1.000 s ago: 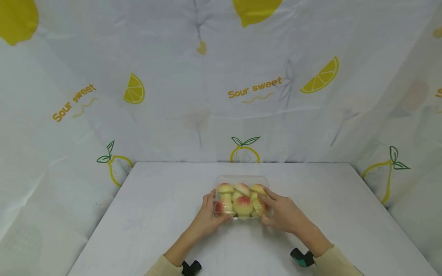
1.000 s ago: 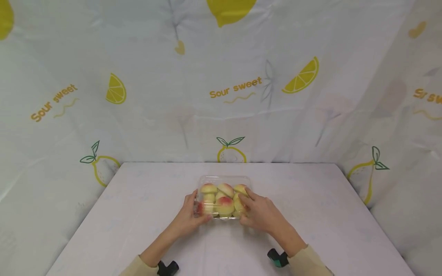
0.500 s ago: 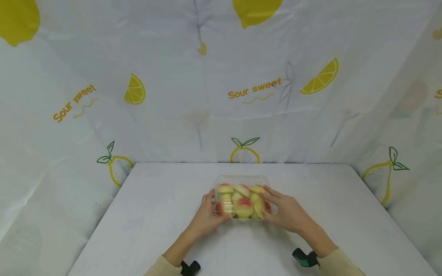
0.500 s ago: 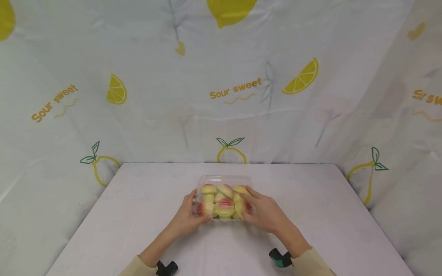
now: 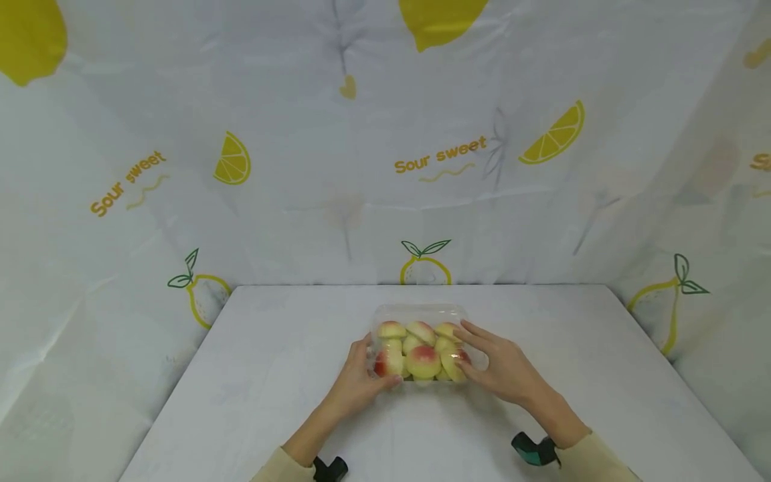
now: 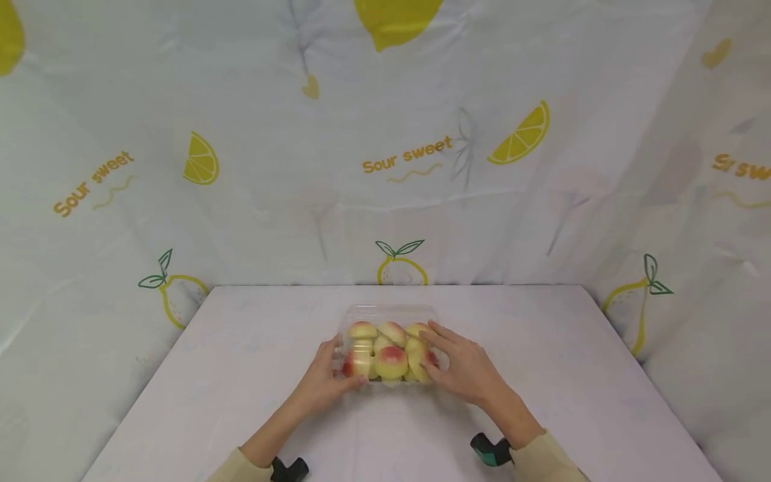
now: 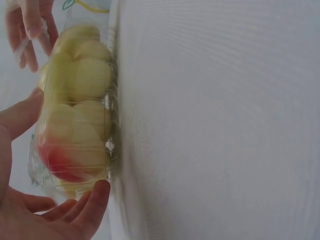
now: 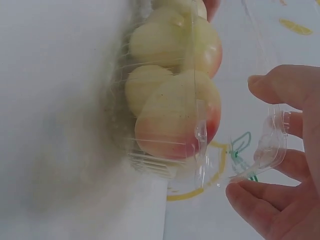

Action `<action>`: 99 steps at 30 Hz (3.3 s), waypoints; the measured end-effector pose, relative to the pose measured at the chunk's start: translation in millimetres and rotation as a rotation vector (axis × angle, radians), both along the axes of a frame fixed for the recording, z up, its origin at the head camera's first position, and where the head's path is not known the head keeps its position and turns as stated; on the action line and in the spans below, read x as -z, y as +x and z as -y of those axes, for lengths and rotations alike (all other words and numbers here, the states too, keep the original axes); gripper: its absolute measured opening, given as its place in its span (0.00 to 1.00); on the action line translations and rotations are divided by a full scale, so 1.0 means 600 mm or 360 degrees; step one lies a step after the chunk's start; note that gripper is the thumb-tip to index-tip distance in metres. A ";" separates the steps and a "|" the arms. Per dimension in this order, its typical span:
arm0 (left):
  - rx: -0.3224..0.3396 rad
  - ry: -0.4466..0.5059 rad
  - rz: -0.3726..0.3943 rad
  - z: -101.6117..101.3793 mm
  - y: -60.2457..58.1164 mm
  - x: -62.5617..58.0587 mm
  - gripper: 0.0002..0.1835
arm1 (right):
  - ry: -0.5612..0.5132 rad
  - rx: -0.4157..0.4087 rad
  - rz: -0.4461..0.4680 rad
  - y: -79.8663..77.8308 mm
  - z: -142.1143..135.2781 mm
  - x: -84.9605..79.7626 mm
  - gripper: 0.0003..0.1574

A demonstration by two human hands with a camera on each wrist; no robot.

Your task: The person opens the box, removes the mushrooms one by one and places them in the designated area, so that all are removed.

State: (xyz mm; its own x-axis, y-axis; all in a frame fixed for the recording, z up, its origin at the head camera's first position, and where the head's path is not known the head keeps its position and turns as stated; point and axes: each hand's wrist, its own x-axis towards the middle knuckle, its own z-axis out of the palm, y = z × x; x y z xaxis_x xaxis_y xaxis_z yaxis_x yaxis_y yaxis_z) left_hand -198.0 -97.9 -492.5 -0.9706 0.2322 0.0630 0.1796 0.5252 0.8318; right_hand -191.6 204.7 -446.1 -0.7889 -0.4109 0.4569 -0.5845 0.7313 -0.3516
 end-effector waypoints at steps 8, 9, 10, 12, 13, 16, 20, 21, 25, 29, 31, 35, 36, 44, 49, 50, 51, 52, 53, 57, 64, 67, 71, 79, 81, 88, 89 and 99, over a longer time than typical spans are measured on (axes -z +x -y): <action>0.0032 -0.0020 0.0001 0.001 -0.004 0.004 0.56 | -0.0102 0.0015 -0.0027 -0.004 0.000 -0.013 0.31; 0.0035 -0.0024 -0.0001 0.001 -0.004 0.004 0.55 | -0.0117 0.0015 -0.0032 -0.005 0.000 -0.014 0.31; 0.0041 -0.0021 -0.0003 0.001 -0.003 0.003 0.55 | -0.0133 0.0012 -0.0039 -0.005 -0.001 -0.016 0.30; 0.0048 -0.0031 -0.0011 0.002 -0.002 0.004 0.55 | -0.0169 0.0006 -0.0053 -0.007 -0.003 -0.020 0.30; 0.0052 -0.0031 -0.0009 0.002 -0.001 0.003 0.55 | -0.0186 0.0003 -0.0061 -0.008 -0.004 -0.022 0.30; 0.0067 -0.0045 -0.0019 0.003 0.002 0.001 0.54 | -0.0227 0.0007 -0.0087 -0.011 -0.007 -0.028 0.30; 0.0073 -0.0061 -0.0016 0.004 0.005 -0.001 0.55 | -0.0306 0.0024 -0.0093 -0.014 -0.010 -0.035 0.31; 0.0074 -0.0066 -0.0017 0.004 0.006 -0.001 0.56 | -0.0335 0.0022 -0.0089 -0.015 -0.010 -0.037 0.31; 0.0070 -0.0067 -0.0014 0.004 0.010 0.000 0.57 | -0.0438 0.0024 -0.0068 -0.020 -0.010 -0.041 0.30; 0.0077 -0.0056 -0.0019 0.004 0.013 0.002 0.57 | -0.0508 0.0055 -0.0057 -0.028 -0.010 -0.042 0.29; 0.0087 -0.0043 -0.0030 0.005 0.015 0.002 0.57 | -0.0542 0.0080 -0.0053 -0.032 -0.012 -0.042 0.27; 0.0087 -0.0043 -0.0018 0.004 0.017 0.001 0.57 | -0.0606 0.0117 -0.0047 -0.041 -0.013 -0.042 0.26; 0.0084 -0.0042 -0.0017 0.004 0.017 0.001 0.57 | -0.0624 0.0120 -0.0045 -0.044 -0.013 -0.041 0.25; 0.0066 -0.0036 0.0009 0.002 0.016 -0.003 0.56 | -0.0734 0.0133 0.0008 -0.062 -0.011 -0.042 0.23; 0.0071 -0.0019 0.0018 0.003 0.015 -0.004 0.56 | -0.0783 0.0182 0.0022 -0.075 -0.012 -0.041 0.20; 0.0070 -0.0019 0.0019 0.003 0.015 -0.004 0.56 | -0.0797 0.0197 0.0023 -0.078 -0.013 -0.040 0.19; 0.0071 -0.0019 0.0020 0.002 0.015 -0.004 0.56 | -0.0814 0.0209 0.0023 -0.081 -0.013 -0.039 0.18; 0.0071 -0.0017 0.0016 0.002 0.014 -0.003 0.56 | -0.0831 0.0222 0.0024 -0.084 -0.013 -0.038 0.17; 0.0070 -0.0018 0.0017 0.003 0.014 -0.003 0.56 | -0.0846 0.0234 0.0024 -0.086 -0.014 -0.037 0.16; 0.0071 -0.0020 0.0022 0.003 0.014 -0.002 0.56 | -0.0892 0.0281 0.0026 -0.096 -0.014 -0.030 0.11; 0.0087 -0.0019 0.0014 0.004 0.014 -0.001 0.56 | -0.0996 0.0331 0.0102 -0.116 -0.017 -0.015 0.10; 0.0091 -0.0019 0.0018 0.004 0.014 0.001 0.56 | -0.1025 0.0338 0.0140 -0.123 -0.017 -0.013 0.11; 0.0100 -0.0019 0.0013 0.004 0.014 0.001 0.56 | -0.1031 0.0376 0.0179 -0.132 -0.014 -0.011 0.13; 0.0088 -0.0021 0.0027 0.003 0.015 0.000 0.56 | -0.1091 0.0405 0.0265 -0.153 -0.012 0.001 0.15; 0.0084 -0.0025 0.0029 0.003 0.015 -0.001 0.56 | -0.1092 0.0411 0.0297 -0.156 -0.012 0.004 0.16; 0.0074 -0.0037 0.0057 0.003 0.014 -0.002 0.56 | -0.1047 0.0453 0.0442 -0.167 -0.012 0.018 0.17; 0.0073 -0.0040 0.0060 0.003 0.014 -0.002 0.56 | -0.1044 0.0452 0.0462 -0.168 -0.012 0.020 0.16; 0.0077 -0.0039 0.0044 0.003 0.016 -0.002 0.56 | -0.0956 0.0433 0.0664 -0.173 -0.018 0.035 0.17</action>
